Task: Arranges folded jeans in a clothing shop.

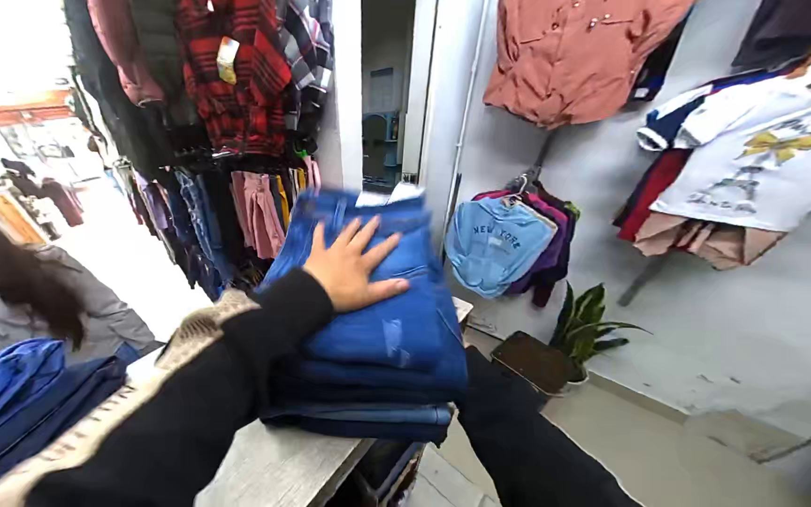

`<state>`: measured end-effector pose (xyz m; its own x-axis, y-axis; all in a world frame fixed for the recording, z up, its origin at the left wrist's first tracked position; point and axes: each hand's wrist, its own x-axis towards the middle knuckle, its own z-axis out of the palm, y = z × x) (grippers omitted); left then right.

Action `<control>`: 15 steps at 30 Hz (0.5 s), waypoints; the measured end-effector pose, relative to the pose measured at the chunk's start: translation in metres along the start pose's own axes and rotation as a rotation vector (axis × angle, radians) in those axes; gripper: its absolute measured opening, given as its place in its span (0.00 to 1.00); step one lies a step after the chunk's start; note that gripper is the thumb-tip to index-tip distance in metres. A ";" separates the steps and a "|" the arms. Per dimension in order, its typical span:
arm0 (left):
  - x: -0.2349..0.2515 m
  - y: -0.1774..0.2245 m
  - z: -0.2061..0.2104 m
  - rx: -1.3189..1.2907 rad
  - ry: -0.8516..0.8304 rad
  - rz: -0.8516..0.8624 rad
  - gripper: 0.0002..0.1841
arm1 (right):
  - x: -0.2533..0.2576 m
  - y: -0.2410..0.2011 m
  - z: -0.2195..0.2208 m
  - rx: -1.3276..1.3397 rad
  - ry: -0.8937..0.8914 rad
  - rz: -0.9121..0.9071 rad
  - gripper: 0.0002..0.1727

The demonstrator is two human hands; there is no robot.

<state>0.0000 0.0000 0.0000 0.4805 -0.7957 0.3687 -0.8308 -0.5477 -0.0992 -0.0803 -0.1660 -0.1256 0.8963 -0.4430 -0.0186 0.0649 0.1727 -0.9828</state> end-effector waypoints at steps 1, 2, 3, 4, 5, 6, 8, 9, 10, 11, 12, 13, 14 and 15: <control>-0.001 -0.002 -0.001 -0.077 -0.174 -0.106 0.41 | 0.007 0.000 -0.001 -0.007 -0.011 -0.028 0.21; 0.003 -0.006 -0.003 -0.124 -0.217 -0.150 0.41 | 0.016 -0.002 -0.003 -0.015 -0.029 -0.047 0.20; 0.006 -0.008 -0.003 -0.127 -0.214 -0.159 0.42 | 0.021 -0.001 -0.006 -0.044 -0.039 -0.043 0.19; 0.005 -0.007 -0.002 -0.116 -0.229 -0.165 0.43 | 0.021 0.003 -0.009 -0.072 -0.047 -0.019 0.18; 0.005 -0.006 -0.002 -0.106 -0.237 -0.173 0.43 | 0.024 0.003 -0.011 -0.087 -0.061 -0.006 0.17; 0.006 -0.005 -0.004 -0.094 -0.233 -0.178 0.43 | 0.029 0.000 -0.012 -0.092 -0.082 -0.014 0.16; 0.005 -0.003 -0.006 -0.082 -0.241 -0.192 0.43 | 0.035 0.000 -0.015 -0.080 -0.139 -0.061 0.14; 0.004 -0.004 -0.006 -0.080 -0.238 -0.201 0.43 | 0.036 -0.003 -0.015 -0.079 -0.165 -0.104 0.13; 0.003 -0.005 -0.006 -0.083 -0.227 -0.213 0.43 | 0.036 -0.010 -0.013 -0.092 -0.180 -0.157 0.14; 0.001 -0.007 -0.006 -0.086 -0.206 -0.223 0.43 | 0.032 -0.021 -0.009 -0.125 -0.168 -0.219 0.15; -0.001 -0.009 -0.005 -0.089 -0.181 -0.234 0.44 | 0.025 -0.036 -0.001 -0.173 -0.142 -0.268 0.17; -0.002 -0.011 -0.004 -0.089 -0.164 -0.244 0.44 | 0.023 -0.047 0.005 -0.203 -0.123 -0.295 0.20; -0.002 -0.012 -0.004 -0.086 -0.158 -0.254 0.44 | 0.027 -0.052 0.009 -0.228 -0.106 -0.310 0.22; -0.001 -0.012 -0.004 -0.081 -0.159 -0.267 0.44 | 0.033 -0.053 0.011 -0.272 -0.104 -0.311 0.22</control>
<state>0.0087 0.0082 0.0045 0.7172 -0.6604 0.2225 -0.6859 -0.7254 0.0578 -0.0498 -0.1801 -0.0717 0.8926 -0.3439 0.2917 0.2339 -0.1999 -0.9515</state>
